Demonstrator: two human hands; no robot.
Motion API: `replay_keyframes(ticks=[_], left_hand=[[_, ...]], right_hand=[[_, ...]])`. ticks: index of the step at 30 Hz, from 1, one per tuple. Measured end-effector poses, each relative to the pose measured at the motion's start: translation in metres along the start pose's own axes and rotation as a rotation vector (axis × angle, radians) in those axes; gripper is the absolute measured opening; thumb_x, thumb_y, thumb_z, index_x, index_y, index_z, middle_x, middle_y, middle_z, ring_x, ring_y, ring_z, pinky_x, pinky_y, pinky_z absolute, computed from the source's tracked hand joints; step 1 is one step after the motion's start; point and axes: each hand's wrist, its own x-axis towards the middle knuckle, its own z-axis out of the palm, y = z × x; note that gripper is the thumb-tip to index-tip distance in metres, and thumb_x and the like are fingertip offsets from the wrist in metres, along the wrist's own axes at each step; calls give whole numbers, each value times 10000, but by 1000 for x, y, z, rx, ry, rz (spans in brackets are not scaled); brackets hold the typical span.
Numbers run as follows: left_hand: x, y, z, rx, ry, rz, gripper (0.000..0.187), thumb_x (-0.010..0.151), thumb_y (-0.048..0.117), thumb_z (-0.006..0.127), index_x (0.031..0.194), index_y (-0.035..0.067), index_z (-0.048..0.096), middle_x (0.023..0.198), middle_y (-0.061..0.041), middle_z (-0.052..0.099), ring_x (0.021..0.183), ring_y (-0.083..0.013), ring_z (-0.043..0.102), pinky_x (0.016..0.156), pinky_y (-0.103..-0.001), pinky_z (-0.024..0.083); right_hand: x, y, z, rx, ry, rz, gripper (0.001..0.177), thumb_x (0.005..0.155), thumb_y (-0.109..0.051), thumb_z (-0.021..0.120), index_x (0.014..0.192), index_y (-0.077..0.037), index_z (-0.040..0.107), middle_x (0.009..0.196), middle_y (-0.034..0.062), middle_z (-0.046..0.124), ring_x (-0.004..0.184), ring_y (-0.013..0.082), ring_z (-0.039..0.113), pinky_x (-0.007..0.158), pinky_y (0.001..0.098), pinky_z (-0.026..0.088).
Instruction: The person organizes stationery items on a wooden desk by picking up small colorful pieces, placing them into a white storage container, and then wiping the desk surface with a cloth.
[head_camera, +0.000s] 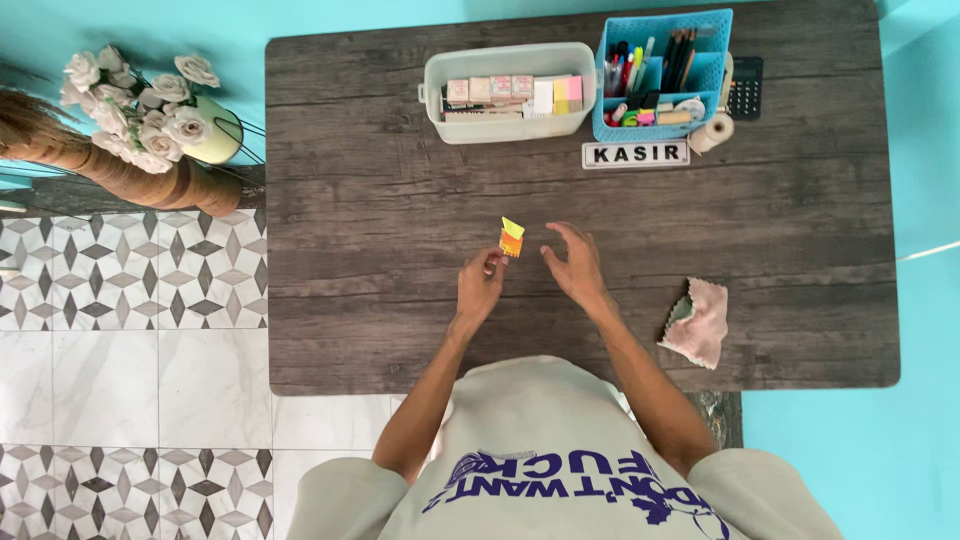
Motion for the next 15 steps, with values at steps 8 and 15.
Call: replay_keyframes(ticks=[8,15], left_hand=[[-22,-12,7,34,-24,-66,206,933,157,722,1109,53,701,948,-94,752,780,-214,705,716,-339,560],[-22,-43,22,251,-96,-92,252,932,191,718,1157,79,694,973,-84,757,946,-294,711,872,-447,541]], right_hand=[[-48,4,1,34,-81,84,439,892,-178,748,1304,-59,652,1324,172,651,1189,330,600,1030,435,470],[-57,-6,-2,52,-148,143,449,918,-199,729,1336,-61,639,1362,166,616,1224,325,569,1039,446,469]])
